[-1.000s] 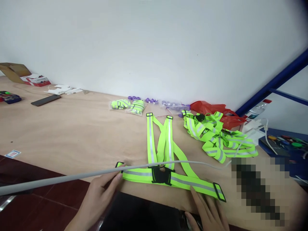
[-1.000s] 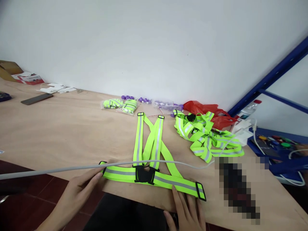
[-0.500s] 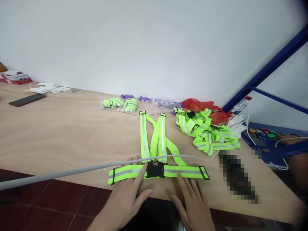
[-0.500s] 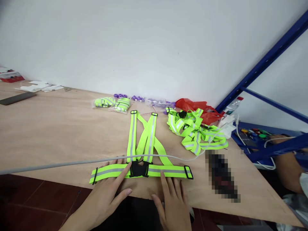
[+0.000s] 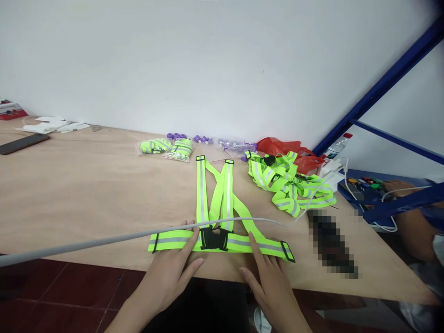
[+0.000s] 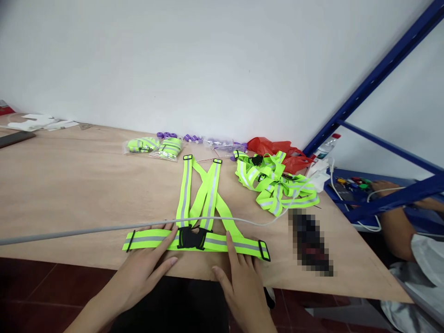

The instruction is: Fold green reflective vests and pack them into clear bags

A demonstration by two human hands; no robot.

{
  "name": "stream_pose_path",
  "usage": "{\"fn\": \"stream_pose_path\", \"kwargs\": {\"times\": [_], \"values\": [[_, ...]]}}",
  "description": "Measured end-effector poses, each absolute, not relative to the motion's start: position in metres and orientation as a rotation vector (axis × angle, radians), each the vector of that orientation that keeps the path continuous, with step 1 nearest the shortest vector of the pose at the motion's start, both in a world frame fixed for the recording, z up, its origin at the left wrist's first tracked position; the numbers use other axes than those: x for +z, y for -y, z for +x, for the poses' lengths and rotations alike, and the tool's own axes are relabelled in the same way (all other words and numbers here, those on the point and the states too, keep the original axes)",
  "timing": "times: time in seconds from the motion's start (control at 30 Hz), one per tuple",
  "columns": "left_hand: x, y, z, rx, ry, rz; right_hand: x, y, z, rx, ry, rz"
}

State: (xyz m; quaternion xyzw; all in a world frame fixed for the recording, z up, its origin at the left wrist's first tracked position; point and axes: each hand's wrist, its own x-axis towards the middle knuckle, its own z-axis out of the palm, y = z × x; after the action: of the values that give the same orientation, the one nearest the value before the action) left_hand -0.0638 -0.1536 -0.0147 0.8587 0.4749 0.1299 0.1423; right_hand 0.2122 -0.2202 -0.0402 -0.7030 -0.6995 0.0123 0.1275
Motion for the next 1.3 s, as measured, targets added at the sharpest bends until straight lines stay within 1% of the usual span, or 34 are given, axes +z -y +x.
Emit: {"fn": "stream_pose_path", "kwargs": {"times": [0.23, 0.33, 0.57, 0.77, 1.1, 1.3], "values": [[-0.013, 0.137, -0.071, 0.341, -1.305, 2.553, -0.018, 0.204, 0.2, 0.261, 2.217, -2.016], [-0.009, 0.132, -0.079, 0.348, -1.25, 2.575, -0.015, 0.201, 0.197, 0.291, 2.234, -2.047], [-0.009, 0.125, -0.09, 0.385, -1.246, 2.603, -0.04, 0.207, 0.211, 0.101, 2.087, -2.033], [-0.013, 0.118, -0.106, 0.405, -1.348, 2.546, -0.04, 0.216, 0.231, 0.122, 1.894, -2.177], [-0.017, 0.113, -0.125, 0.458, -1.423, 2.517, -0.051, 0.219, 0.275, -0.062, 2.032, -2.084], [-0.018, 0.115, -0.133, 0.435, -1.489, 2.502, -0.059, 0.22, 0.283, -0.153, 1.967, -2.094]]}}
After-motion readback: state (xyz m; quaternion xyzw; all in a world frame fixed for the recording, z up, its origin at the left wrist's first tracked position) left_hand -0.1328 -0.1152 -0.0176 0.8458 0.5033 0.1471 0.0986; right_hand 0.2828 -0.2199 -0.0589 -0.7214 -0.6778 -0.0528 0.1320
